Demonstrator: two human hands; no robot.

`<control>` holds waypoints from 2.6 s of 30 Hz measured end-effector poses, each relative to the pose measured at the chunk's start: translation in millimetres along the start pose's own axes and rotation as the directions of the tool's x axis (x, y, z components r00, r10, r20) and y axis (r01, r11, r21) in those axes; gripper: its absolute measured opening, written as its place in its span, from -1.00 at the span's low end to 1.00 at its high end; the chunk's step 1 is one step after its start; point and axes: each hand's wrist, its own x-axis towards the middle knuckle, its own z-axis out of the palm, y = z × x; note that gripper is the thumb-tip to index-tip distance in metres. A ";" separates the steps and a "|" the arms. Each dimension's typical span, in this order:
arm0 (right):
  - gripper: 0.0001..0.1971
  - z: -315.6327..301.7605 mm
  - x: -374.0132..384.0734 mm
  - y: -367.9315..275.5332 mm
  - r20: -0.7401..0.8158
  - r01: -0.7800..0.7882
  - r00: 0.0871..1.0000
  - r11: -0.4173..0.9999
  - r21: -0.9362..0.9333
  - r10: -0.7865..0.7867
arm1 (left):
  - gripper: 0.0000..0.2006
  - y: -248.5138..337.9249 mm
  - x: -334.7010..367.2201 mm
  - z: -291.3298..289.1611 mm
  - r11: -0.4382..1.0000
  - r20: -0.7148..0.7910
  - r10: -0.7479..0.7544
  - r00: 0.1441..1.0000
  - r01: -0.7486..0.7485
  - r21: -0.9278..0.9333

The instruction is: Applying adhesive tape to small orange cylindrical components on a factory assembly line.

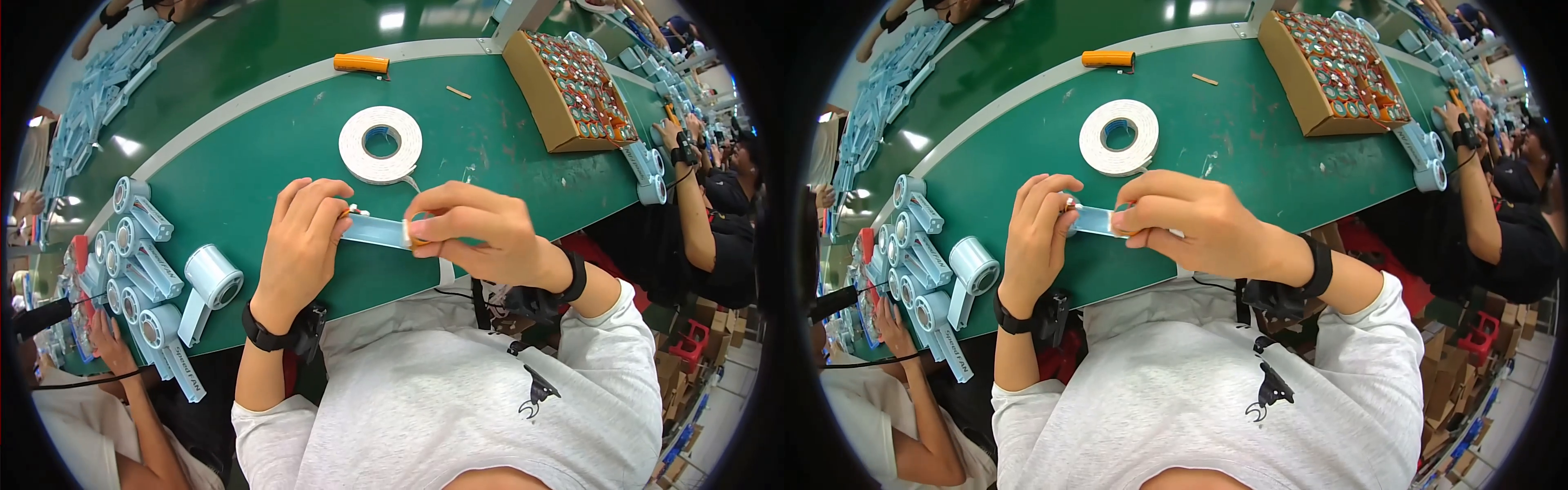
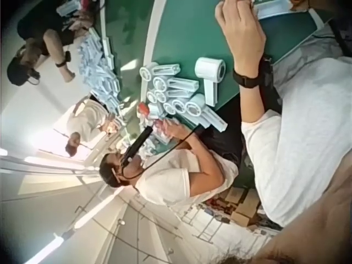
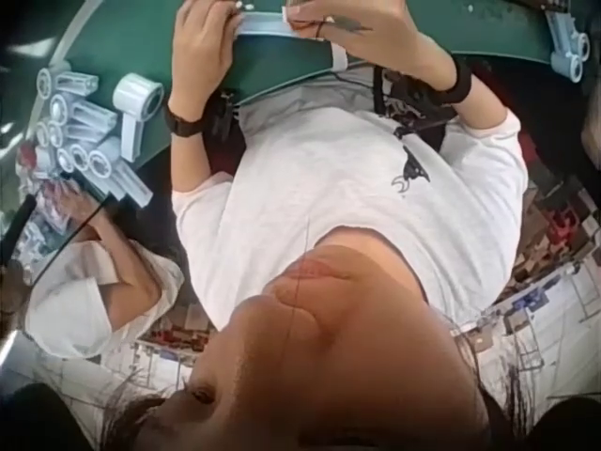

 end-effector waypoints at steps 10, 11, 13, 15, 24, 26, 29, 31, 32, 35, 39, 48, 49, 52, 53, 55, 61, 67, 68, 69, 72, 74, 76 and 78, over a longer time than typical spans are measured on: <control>-0.84 11.5 30.3 -0.4 0.481 0.048 0.867 0.941 -0.334 0.127 | -0.89 4.8 1.2 6.1 0.984 -0.054 -0.168 0.984 0.165 -0.067; -0.82 13.9 29.1 2.5 0.492 0.074 0.863 0.935 -0.346 0.114 | -0.89 5.0 2.5 5.9 0.989 -0.056 -0.144 0.988 0.142 -0.052; -0.81 13.8 22.0 7.5 0.389 0.074 0.920 0.958 -0.276 0.041 | -0.87 5.9 3.1 4.6 0.994 -0.065 -0.110 0.992 0.109 -0.020; -0.78 8.5 10.0 10.4 0.143 0.096 0.987 0.985 -0.142 -0.076 | -0.86 6.4 5.1 3.9 0.996 -0.059 -0.092 0.994 0.092 -0.001; -0.74 7.2 -26.3 16.9 -0.124 0.052 0.991 0.997 0.051 -0.046 | -0.83 4.0 9.5 7.7 0.995 -0.050 -0.010 0.999 0.014 0.096; -0.75 11.7 -24.0 15.9 -0.208 0.049 0.978 0.988 0.149 -0.017 | -0.84 4.6 10.7 8.3 0.994 -0.050 -0.001 0.999 0.006 0.106; -0.75 13.0 -20.5 13.5 -0.224 0.027 0.974 0.987 0.160 0.009 | -0.85 3.9 10.7 6.2 0.990 0.007 0.021 1.000 -0.021 0.142; -0.75 10.5 -17.3 11.0 -0.179 -0.019 0.983 0.998 0.065 0.030 | -0.86 4.0 9.6 7.1 0.990 0.001 0.022 1.000 -0.022 0.139; -0.75 8.5 -15.3 9.1 -0.181 -0.019 0.983 0.998 0.067 0.031 | -0.86 4.3 9.2 8.4 0.991 -0.005 0.024 1.000 -0.023 0.132; -0.78 2.6 -10.1 3.8 0.093 0.054 0.995 0.995 -0.088 -0.046 | -0.87 4.2 8.7 8.0 0.992 -0.015 0.026 1.000 -0.024 0.126; -0.80 5.8 -17.5 10.7 -0.019 0.027 0.999 0.998 0.060 -0.025 | -0.87 3.4 9.5 7.6 0.993 -0.028 0.030 0.999 -0.026 0.119; -0.80 3.7 -27.2 10.8 -0.041 -0.021 0.999 0.999 -0.034 0.019 | -0.86 2.7 12.1 8.0 0.995 0.005 0.016 1.000 -0.017 0.096; -0.81 3.2 -16.1 8.6 0.061 -0.041 0.997 0.998 -0.047 0.043 | -0.86 3.2 12.0 6.3 0.995 0.007 0.016 1.000 -0.017 0.103; -0.84 0.6 13.8 8.5 0.264 -0.081 0.959 0.993 -0.081 0.100 | -0.86 1.1 11.6 7.3 0.993 -0.004 0.041 0.999 -0.041 0.107; -0.85 0.6 23.0 7.9 0.353 -0.114 0.925 0.989 -0.094 0.140 | -0.85 1.2 11.0 7.2 0.992 -0.014 0.049 0.999 -0.047 0.114; -0.87 0.7 33.7 5.9 0.516 -0.173 0.829 0.976 -0.133 0.217 | -0.86 2.1 10.5 8.9 0.996 -0.031 0.020 0.999 -0.018 0.084; -0.88 2.9 36.5 1.5 0.529 -0.152 0.825 0.980 -0.131 0.199 | -0.90 3.8 8.6 8.9 0.994 -0.065 -0.112 0.992 0.112 0.005; -0.92 27.2 39.4 12.4 0.542 0.023 0.820 0.935 -0.353 0.185 | -0.92 2.3 11.1 12.5 0.995 -0.063 -0.036 0.997 0.042 0.090; -0.92 28.2 37.8 12.1 0.547 0.027 0.817 0.935 -0.354 0.184 | -0.92 2.3 9.9 13.2 0.995 -0.066 -0.041 0.997 0.047 0.086; -0.93 28.5 35.1 10.8 0.507 0.016 0.844 0.936 -0.353 0.176 | -0.92 2.3 8.8 13.7 0.995 -0.068 -0.047 0.997 0.052 0.082; -0.95 25.7 30.7 7.9 0.428 -0.001 0.890 0.939 -0.344 0.157 | -0.92 1.7 9.9 14.2 0.995 -0.089 -0.064 0.994 0.071 0.068; -0.95 20.0 34.0 4.5 0.464 -0.085 0.849 0.932 -0.353 0.253 | -0.92 1.2 8.6 12.3 0.994 -0.095 -0.074 0.993 0.081 0.067; -0.95 21.7 38.6 2.5 0.484 -0.122 0.824 0.926 -0.356 0.295 | -0.93 0.9 6.0 11.0 0.993 -0.104 -0.109 0.989 0.113 0.032; -0.96 23.9 42.5 1.7 0.526 -0.086 0.780 0.891 -0.446 0.339 | -0.94 0.6 5.9 12.2 0.993 -0.111 -0.119 0.987 0.120 0.008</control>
